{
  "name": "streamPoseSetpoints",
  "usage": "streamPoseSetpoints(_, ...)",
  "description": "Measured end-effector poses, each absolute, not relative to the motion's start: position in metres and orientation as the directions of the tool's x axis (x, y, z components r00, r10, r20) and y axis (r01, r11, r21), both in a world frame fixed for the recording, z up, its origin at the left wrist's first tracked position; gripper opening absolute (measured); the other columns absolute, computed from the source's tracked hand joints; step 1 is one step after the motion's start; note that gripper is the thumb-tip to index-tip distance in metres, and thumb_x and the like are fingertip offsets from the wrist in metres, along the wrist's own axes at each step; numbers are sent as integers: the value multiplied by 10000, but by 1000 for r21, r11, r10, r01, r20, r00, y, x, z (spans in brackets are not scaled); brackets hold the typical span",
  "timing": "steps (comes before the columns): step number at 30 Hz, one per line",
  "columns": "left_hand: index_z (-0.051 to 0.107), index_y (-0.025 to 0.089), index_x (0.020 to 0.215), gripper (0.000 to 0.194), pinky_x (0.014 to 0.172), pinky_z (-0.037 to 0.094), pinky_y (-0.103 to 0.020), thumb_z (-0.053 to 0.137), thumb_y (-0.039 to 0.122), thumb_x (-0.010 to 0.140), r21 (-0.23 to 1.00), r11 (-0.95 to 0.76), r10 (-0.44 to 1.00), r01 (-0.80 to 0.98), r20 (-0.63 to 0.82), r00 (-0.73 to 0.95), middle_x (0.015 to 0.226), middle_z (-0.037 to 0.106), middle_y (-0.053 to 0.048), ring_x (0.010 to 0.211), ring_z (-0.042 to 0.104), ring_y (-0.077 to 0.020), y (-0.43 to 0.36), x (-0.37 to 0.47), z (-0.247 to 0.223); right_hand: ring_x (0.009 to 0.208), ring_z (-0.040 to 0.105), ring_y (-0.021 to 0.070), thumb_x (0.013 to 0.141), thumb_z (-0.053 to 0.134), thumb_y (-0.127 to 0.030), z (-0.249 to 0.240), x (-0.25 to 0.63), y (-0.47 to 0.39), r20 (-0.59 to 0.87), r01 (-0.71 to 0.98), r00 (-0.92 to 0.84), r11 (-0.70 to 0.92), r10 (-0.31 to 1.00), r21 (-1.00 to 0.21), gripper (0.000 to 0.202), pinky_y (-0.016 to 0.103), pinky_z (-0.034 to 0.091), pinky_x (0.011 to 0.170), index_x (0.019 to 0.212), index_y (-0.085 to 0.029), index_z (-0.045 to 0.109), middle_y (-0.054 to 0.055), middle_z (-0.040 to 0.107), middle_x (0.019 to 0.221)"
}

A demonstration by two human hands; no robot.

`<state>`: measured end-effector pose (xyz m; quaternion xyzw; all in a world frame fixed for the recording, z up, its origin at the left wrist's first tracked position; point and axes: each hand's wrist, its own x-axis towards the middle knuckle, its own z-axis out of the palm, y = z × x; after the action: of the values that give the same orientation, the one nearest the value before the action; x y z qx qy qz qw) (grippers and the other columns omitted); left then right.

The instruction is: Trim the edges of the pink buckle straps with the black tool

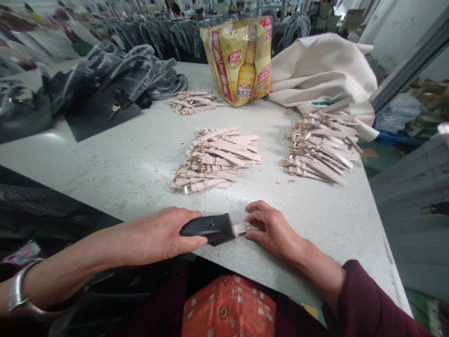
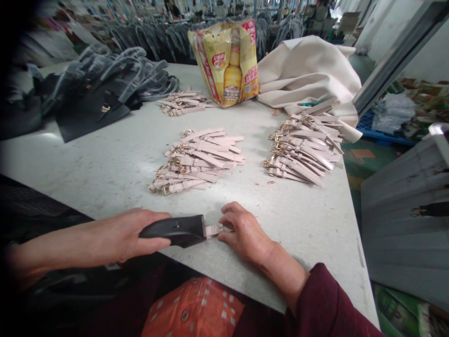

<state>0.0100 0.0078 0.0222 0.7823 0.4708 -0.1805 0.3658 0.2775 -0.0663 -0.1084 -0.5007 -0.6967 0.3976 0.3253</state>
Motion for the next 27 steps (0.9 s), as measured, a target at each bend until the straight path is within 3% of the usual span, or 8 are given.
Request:
streamPoseSetpoints(10,696,230,853,277,643,441,-286,595,487,865,421,-366,627,830,-548,554,818,758,-20,770,696,-215,13,43,10,926,675,164,812,794,-11,-108,278,-65,94,404,-316,223,944,-887,214,296,559,841,923,-193,774,46,682,1138)
streamPoseSetpoints(13,690,229,886,313,613,449,-280,562,514,888,440,-298,668,847,-538,515,785,734,-7,682,669,-193,16,30,11,854,648,146,802,796,-11,-107,278,-65,82,427,-301,211,950,-879,204,295,546,811,899,-185,756,42,675,1125)
streamPoseSetpoints(17,697,237,1026,429,536,441,-281,543,622,916,447,-192,611,873,-642,463,768,706,14,589,642,-182,13,9,19,806,626,134,799,800,-15,-107,278,-65,83,420,-294,207,952,-884,194,283,530,770,857,-183,723,39,668,1106)
streamPoseSetpoints(21,705,245,891,324,641,457,-280,585,546,903,434,-287,598,854,-616,513,826,766,-2,778,709,-216,4,13,21,816,630,136,800,793,-10,-108,278,-66,87,424,-303,216,949,-880,203,286,529,780,875,-183,718,39,665,1112)
streamPoseSetpoints(27,693,238,867,259,654,434,-294,598,479,877,442,-350,650,826,-520,554,803,767,-8,740,695,-211,6,37,11,950,679,181,822,790,-22,-104,278,-66,80,413,-320,215,944,-885,200,301,547,854,903,-201,751,37,684,1087)
